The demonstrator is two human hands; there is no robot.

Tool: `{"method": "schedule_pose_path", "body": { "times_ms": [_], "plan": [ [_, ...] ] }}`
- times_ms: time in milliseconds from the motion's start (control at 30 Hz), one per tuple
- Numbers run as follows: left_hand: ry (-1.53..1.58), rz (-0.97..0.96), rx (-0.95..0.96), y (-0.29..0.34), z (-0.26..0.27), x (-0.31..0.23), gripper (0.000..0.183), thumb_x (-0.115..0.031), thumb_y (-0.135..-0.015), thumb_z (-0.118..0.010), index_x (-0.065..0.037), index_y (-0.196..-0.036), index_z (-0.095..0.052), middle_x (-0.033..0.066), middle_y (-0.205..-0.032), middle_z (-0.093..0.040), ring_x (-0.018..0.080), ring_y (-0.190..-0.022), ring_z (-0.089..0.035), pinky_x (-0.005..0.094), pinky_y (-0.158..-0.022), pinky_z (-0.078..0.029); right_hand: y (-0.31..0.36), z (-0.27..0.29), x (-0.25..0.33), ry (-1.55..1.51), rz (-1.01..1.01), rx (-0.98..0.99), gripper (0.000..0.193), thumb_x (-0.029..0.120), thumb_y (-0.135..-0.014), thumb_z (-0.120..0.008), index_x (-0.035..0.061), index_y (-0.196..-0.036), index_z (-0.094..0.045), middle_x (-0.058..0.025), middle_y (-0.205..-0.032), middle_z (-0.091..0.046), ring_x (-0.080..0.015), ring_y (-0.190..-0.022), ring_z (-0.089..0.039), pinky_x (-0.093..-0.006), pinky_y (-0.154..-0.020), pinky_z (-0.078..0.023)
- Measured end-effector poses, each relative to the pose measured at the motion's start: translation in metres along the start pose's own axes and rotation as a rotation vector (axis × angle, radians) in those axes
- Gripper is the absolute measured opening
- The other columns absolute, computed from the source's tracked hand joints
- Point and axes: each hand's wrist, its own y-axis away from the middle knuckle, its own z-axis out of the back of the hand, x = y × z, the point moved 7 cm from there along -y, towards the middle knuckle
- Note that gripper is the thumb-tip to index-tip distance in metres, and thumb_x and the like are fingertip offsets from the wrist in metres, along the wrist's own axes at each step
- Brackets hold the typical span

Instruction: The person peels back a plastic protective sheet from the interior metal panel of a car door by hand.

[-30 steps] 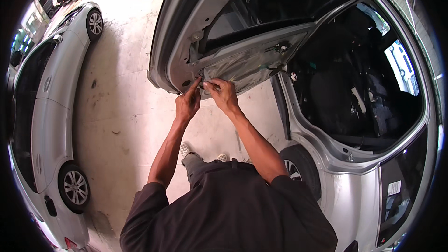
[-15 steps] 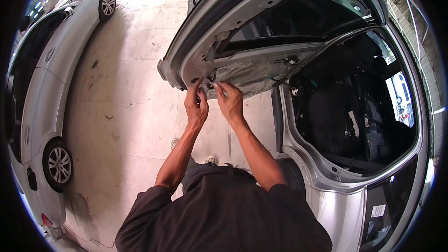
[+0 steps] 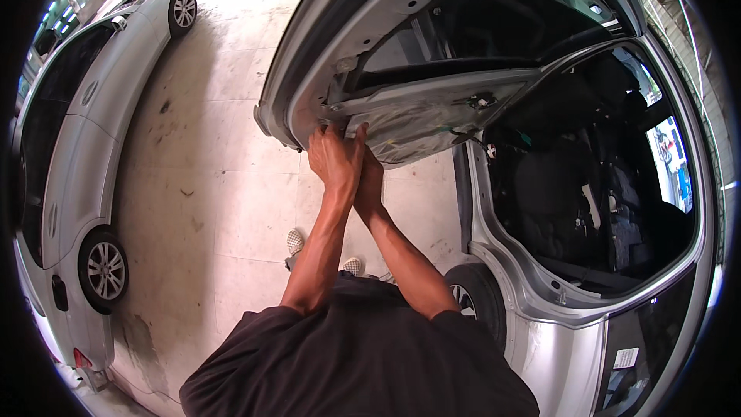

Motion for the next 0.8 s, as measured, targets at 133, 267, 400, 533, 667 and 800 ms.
{"method": "schedule_pose_path", "body": {
  "times_ms": [133, 267, 400, 533, 667, 800],
  "plan": [
    [0.008, -0.041, -0.059, -0.003, -0.014, 0.001, 0.028, -0.032, -0.080, -0.073, -0.005, -0.088, -0.072, 0.0138, -0.091, -0.063, 0.0330, -0.090, -0.058, 0.0439, -0.077, -0.045, -0.003, 0.002, -0.004, 0.183, 0.098, -0.026, 0.028, 0.011, -0.100, -0.048, -0.0006, -0.123, -0.057, -0.0052, -0.111, -0.064, -0.0128, -0.103, -0.060, -0.0278, -0.089, -0.047],
    [-0.067, -0.173, -0.040, -0.003, -0.011, 0.007, 0.027, -0.033, -0.079, -0.074, -0.008, -0.090, -0.072, 0.0120, -0.095, -0.063, 0.0306, -0.097, -0.056, 0.0412, -0.083, -0.039, -0.002, -0.005, 0.022, 0.574, 0.390, 0.016, 0.034, 0.007, -0.087, -0.064, 0.0007, -0.120, -0.060, -0.0132, -0.108, -0.066, -0.0230, -0.100, -0.065, -0.0328, -0.084, -0.052],
    [-0.141, -0.072, 0.018, 0.005, 0.010, 0.009, 0.034, -0.039, -0.078, -0.074, -0.009, -0.093, -0.073, 0.0103, -0.101, -0.064, 0.0285, -0.104, -0.053, 0.0418, -0.087, -0.034, 0.000, -0.004, 0.024, 0.618, 0.382, -0.023, 0.041, 0.006, -0.082, -0.068, 0.0001, -0.122, -0.059, -0.0156, -0.112, -0.066, -0.0284, -0.102, -0.065, -0.0342, -0.085, -0.052],
    [-0.281, -0.130, 0.055, 0.000, -0.007, -0.020, 0.043, -0.049, -0.074, -0.074, -0.010, -0.093, -0.074, 0.0118, -0.099, -0.068, 0.0288, -0.101, -0.057, 0.0453, -0.086, -0.036, -0.006, 0.021, -0.025, 0.272, 0.159, -0.067, 0.042, 0.009, -0.084, -0.067, 0.0000, -0.124, -0.058, -0.0157, -0.117, -0.065, -0.0285, -0.106, -0.064, -0.0339, -0.087, -0.051],
    [-0.348, -0.193, 0.031, -0.014, -0.011, -0.017, 0.037, -0.047, -0.078, -0.071, -0.013, -0.091, -0.074, 0.0150, -0.086, -0.071, 0.0358, -0.082, -0.067, 0.0487, -0.078, -0.048, -0.004, 0.014, -0.019, 0.444, 0.249, -0.107, 0.042, 0.013, -0.084, -0.066, 0.0031, -0.124, -0.059, -0.0180, -0.114, -0.066, -0.0308, -0.102, -0.066, -0.0363, -0.082, -0.052],
    [-0.338, -0.037, 0.140, -0.024, -0.010, -0.013, 0.031, -0.040, -0.084, -0.065, -0.010, -0.088, -0.072, 0.0184, -0.080, -0.070, 0.0409, -0.076, -0.067, 0.0505, -0.068, -0.052, 0.003, -0.011, 0.011, 0.552, 0.265, -0.090, 0.037, 0.014, -0.084, -0.064, 0.0031, -0.120, -0.060, -0.0195, -0.110, -0.066, -0.0355, -0.098, -0.065, -0.0383, -0.080, -0.053]
  ]
}}
